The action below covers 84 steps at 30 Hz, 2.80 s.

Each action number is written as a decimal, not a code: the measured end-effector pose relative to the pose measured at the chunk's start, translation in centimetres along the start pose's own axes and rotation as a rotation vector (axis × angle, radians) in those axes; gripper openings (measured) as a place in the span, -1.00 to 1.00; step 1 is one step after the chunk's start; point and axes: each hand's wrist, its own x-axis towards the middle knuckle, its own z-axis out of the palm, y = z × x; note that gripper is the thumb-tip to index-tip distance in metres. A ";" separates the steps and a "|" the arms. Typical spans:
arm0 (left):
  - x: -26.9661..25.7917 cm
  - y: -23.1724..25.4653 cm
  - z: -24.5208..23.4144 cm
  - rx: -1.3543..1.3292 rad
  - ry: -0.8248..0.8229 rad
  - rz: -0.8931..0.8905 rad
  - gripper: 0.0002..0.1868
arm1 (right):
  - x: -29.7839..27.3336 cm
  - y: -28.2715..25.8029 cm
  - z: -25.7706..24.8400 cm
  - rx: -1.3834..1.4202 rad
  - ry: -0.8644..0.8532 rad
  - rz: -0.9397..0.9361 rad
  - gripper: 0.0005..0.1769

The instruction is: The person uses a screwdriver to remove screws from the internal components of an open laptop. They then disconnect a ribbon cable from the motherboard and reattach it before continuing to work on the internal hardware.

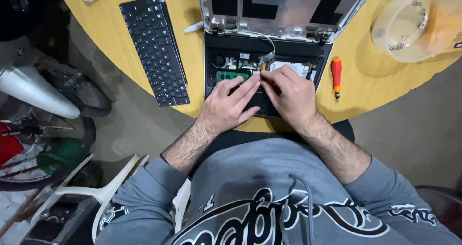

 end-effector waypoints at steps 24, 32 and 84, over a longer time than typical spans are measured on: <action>-0.1 -1.5 -1.3 0.017 -0.231 0.093 -0.32 | -5.5 3.3 -10.9 -0.182 -0.187 0.583 -0.39; 1.2 -2.4 -3.6 0.094 -0.300 0.133 -0.13 | -6.1 5.6 -9.6 -0.091 -0.104 0.554 -0.53; 1.5 -0.8 -0.9 0.036 -0.312 0.060 -0.40 | -4.9 15.2 -18.4 -0.082 0.551 0.229 -0.75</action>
